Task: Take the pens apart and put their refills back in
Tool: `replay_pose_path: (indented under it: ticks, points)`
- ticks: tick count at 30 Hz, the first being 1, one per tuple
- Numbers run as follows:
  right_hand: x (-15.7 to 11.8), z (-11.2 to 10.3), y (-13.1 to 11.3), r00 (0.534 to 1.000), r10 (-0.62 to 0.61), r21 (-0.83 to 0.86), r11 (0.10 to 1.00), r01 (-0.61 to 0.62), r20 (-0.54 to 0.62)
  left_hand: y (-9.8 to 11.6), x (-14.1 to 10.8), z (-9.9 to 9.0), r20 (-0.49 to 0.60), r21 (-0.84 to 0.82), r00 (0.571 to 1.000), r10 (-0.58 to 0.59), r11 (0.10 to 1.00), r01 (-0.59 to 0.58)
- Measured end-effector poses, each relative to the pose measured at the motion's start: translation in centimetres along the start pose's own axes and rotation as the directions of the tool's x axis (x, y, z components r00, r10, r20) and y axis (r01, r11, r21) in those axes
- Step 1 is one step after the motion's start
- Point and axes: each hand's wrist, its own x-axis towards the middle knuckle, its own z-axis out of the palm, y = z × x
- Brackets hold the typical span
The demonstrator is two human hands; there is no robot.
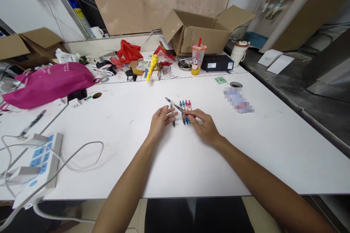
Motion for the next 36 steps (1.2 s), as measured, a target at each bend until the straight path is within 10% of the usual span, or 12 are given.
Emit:
replay_pose_path:
  ticks: [11, 18, 24, 36]
  points:
    - [0.1, -0.5, 0.5, 0.952, 0.248, 0.451, 0.839, -0.304, 0.179, 0.9, -0.8, 0.6, 0.107, -0.226, 0.994, -0.020, 0.973, 0.044]
    - [0.3, -0.1, 0.5, 0.753, 0.400, 0.389, 0.674, -0.628, 0.523, 0.0, -0.9, 1.0, 0.171, -0.225, 0.985, -0.008, 0.973, 0.047]
    - [-0.1, -0.7, -0.7, 0.887, 0.330, 0.040, 0.931, -0.361, 0.324, -0.6, -1.0, 1.4, 0.043, -0.179, 0.998, -0.035, 0.983, 0.042]
    - [0.2, 0.1, 0.3, 0.928, 0.367, 0.224, 0.901, -0.371, 0.061, -0.4, -0.9, 1.6, -0.058, -0.166, 0.995, -0.085, 0.983, 0.075]
